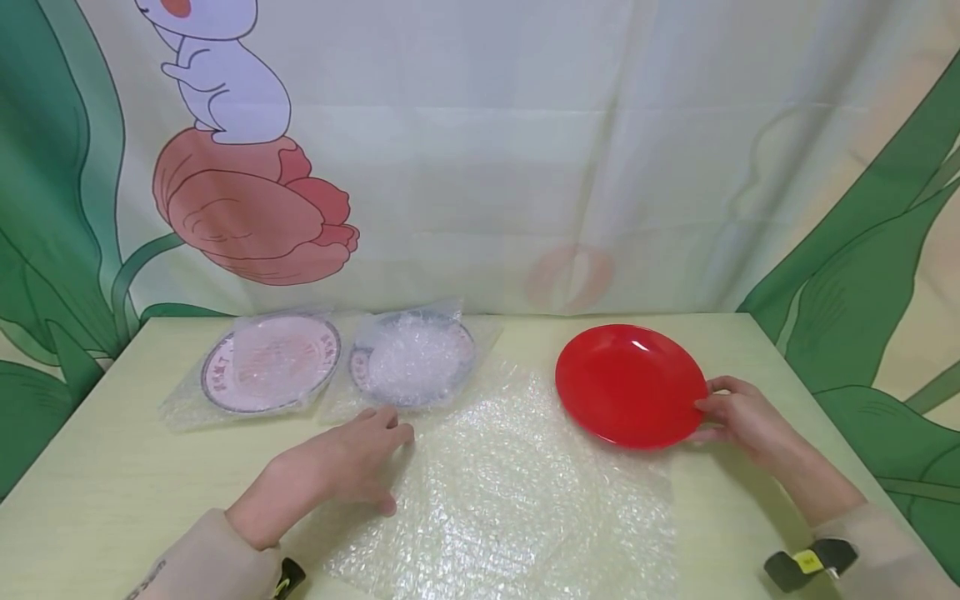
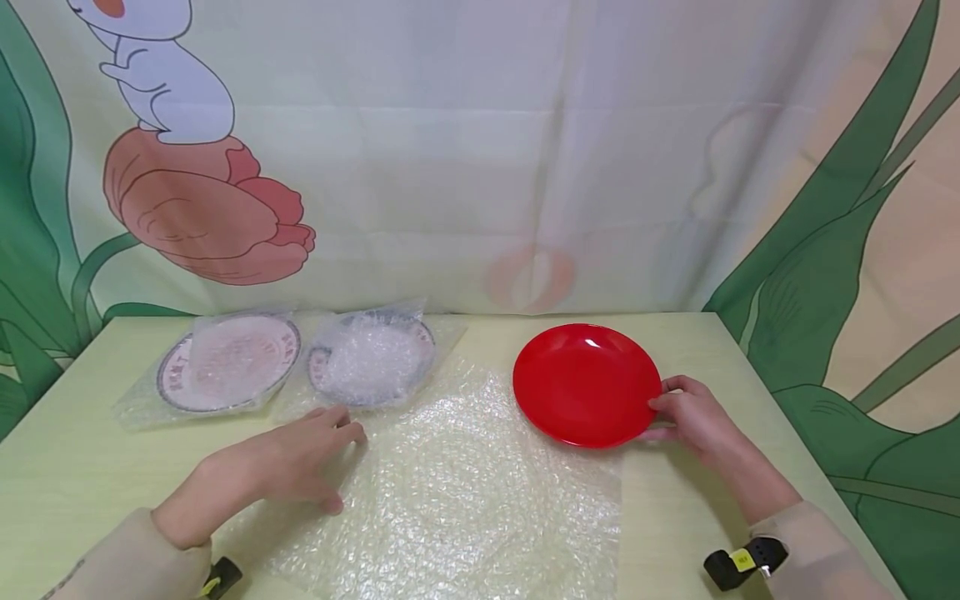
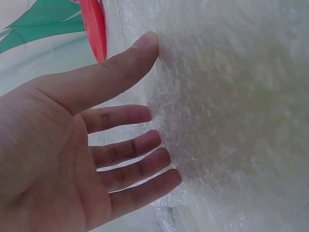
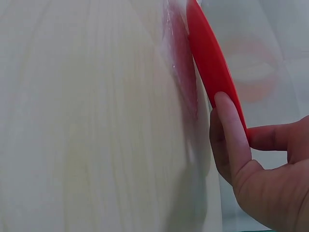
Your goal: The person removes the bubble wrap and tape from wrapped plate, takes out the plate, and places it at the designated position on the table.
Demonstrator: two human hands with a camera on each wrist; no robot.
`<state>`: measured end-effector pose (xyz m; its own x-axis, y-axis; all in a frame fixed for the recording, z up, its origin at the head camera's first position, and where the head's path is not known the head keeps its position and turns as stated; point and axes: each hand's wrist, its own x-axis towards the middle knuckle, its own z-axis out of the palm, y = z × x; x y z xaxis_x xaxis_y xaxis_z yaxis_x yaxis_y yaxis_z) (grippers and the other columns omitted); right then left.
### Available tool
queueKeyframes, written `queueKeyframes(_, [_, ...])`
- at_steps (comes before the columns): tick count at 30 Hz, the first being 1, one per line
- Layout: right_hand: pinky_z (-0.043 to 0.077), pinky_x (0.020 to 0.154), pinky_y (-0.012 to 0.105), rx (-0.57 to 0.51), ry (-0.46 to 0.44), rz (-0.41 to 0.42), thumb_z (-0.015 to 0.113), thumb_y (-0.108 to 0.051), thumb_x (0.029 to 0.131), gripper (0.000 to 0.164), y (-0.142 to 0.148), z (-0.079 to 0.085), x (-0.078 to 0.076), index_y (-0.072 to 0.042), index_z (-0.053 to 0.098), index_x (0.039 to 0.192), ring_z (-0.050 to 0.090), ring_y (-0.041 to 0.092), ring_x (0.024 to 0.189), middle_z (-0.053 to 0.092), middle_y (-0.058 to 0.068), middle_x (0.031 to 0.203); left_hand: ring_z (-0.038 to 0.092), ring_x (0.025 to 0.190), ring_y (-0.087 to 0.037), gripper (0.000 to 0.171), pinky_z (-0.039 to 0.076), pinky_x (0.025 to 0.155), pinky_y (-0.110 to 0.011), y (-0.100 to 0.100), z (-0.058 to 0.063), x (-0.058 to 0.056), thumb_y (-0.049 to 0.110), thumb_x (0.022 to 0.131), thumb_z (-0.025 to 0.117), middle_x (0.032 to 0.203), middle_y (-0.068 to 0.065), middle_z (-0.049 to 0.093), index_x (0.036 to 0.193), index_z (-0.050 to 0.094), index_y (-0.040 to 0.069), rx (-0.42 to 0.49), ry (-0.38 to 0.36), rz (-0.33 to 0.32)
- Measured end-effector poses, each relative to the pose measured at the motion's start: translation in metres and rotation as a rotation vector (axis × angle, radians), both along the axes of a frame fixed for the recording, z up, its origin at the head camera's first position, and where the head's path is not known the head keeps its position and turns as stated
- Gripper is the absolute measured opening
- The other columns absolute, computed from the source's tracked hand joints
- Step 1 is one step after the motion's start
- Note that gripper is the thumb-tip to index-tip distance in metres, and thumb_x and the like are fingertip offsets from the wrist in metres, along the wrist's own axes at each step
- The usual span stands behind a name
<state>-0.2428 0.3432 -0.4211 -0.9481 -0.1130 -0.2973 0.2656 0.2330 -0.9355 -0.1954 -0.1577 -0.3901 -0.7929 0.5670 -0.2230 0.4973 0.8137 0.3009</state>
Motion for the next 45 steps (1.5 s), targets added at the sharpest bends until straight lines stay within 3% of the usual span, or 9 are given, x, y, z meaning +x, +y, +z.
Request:
queueKeyframes(8, [0.06,0.079,0.033,-0.065,0.002,-0.095,0.043,-0.007,0.107,0.038,0.012,-0.004,0.0,0.01,0.028,0.137,0.066,0.015,0.089,0.055,0.008,0.112,0.051,0.115,-0.033,0.067,0.049,0.097,-0.05,0.001,-0.002,0.0,0.025,0.07,0.094,0.121,-0.012,0.052,0.125,0.061,0.006,-0.012,0.005,0.014])
queueKeyframes(14, [0.059,0.082,0.032,-0.078,-0.015,-0.155,0.043,-0.009,0.108,0.035,0.018,-0.004,0.001,0.006,0.03,0.136,0.063,0.015,0.093,0.048,0.013,0.121,0.051,0.116,-0.034,0.067,0.049,0.098,-0.05,0.001,-0.003,-0.001,0.025,0.071,0.094,0.122,-0.013,0.052,0.126,0.06,0.006,-0.014,0.005,0.023])
queueKeyframes(33, [0.059,0.084,0.034,-0.146,0.014,-0.218,0.036,-0.004,0.107,0.024,0.039,-0.004,-0.001,0.007,0.029,0.127,0.064,0.011,0.087,0.039,0.018,0.124,0.051,0.12,-0.035,0.072,0.048,0.101,-0.052,0.001,-0.003,-0.001,0.027,0.07,0.094,0.127,-0.015,0.052,0.129,0.059,0.005,-0.016,-0.003,0.031])
queueKeyframes(38, [0.058,0.087,0.033,-0.153,0.006,-0.225,0.037,-0.007,0.108,0.038,0.047,-0.005,-0.002,0.013,0.023,0.137,0.065,0.01,0.089,0.043,0.013,0.122,0.051,0.119,-0.035,0.07,0.048,0.1,-0.052,0.001,-0.002,-0.001,0.026,0.071,0.094,0.126,-0.015,0.053,0.128,0.059,0.005,-0.013,0.003,0.022])
queueKeyframes(42, [0.056,0.091,0.033,-0.156,-0.022,-0.234,0.037,-0.011,0.109,0.06,0.05,-0.005,-0.002,0.013,0.003,0.153,0.065,0.009,0.09,0.039,0.017,0.133,0.051,0.118,-0.034,0.07,0.048,0.1,-0.051,0.001,-0.002,-0.001,0.026,0.071,0.094,0.125,-0.014,0.053,0.128,0.059,0.005,-0.011,0.005,0.018])
queueKeyframes(45, [0.055,0.091,0.033,-0.145,-0.04,-0.255,0.038,-0.012,0.11,0.067,0.052,-0.004,-0.002,0.012,-0.005,0.156,0.065,0.007,0.088,0.035,0.022,0.139,0.051,0.12,-0.035,0.07,0.048,0.101,-0.052,0.001,-0.001,-0.001,0.027,0.071,0.094,0.126,-0.014,0.052,0.129,0.059,0.005,-0.014,0.005,0.017])
